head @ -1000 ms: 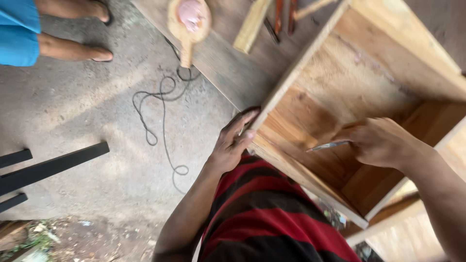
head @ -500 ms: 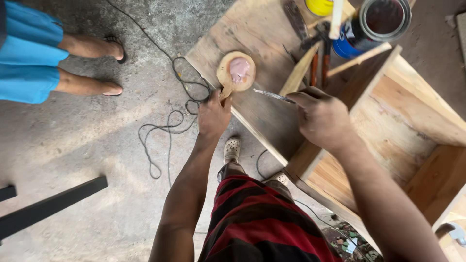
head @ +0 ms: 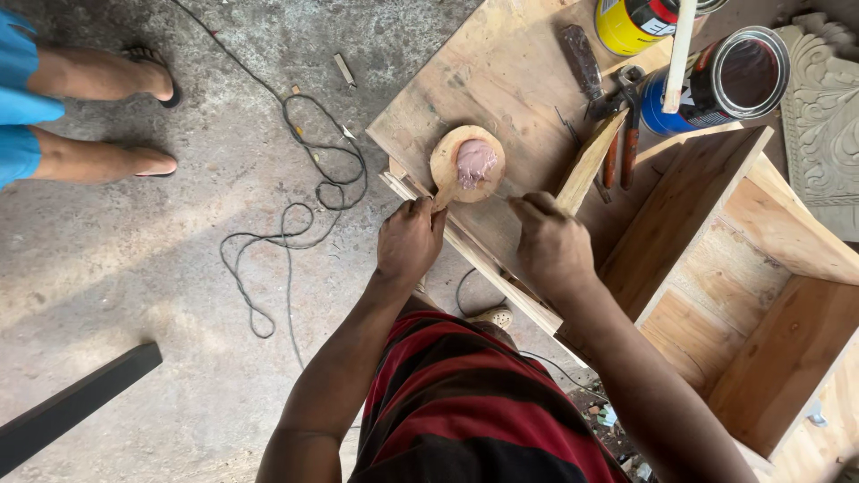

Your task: The person applies a pink-colored wood filler to the internal seams and joints of a wooden box, using a small putty knife to smooth the material into the gaps.

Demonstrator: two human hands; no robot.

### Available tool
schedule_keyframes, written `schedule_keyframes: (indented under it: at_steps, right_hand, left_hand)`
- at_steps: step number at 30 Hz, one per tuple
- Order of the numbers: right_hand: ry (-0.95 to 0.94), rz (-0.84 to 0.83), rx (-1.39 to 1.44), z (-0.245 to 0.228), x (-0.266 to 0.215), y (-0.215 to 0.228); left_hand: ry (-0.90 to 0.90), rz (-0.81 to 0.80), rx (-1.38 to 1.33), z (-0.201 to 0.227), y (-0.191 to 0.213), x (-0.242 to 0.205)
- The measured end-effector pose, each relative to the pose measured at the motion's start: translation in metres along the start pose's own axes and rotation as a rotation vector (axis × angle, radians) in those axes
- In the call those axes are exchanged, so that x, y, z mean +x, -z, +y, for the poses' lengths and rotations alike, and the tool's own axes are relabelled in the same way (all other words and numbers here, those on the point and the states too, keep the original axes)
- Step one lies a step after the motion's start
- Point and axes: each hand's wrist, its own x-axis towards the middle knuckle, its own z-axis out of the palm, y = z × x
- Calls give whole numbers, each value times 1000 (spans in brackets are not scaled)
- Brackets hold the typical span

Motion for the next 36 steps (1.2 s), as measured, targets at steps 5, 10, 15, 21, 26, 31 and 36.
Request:
schedule_keyframes:
  at_steps: [5,10,15,21,26,31,36]
  right_hand:
    - [36,-42,-107,-6,-8,9]
    - [-109,-50,-104,-14,3,-10]
    - [-57,-29,-26,-18,-2,-9]
    - [-107,96,349,-24,-13,30]
    - [-150,309,387,8,-85,100]
    - [-625,457,382,74,-213,131]
    - [-812,589,234,130,-325,123]
  left_hand:
    - [10,41,-68,5,4,-2]
    - [-47,83,-86,5,8,-1]
    - [-39,73,-77,0,2,-3]
    - [-42,99,-113,-18,-17,1]
    - [-59,215,105,-18,19,6]
    - [-340,302,338,56,57,-7]
    - [-302,-359,-380,158,18,-58]
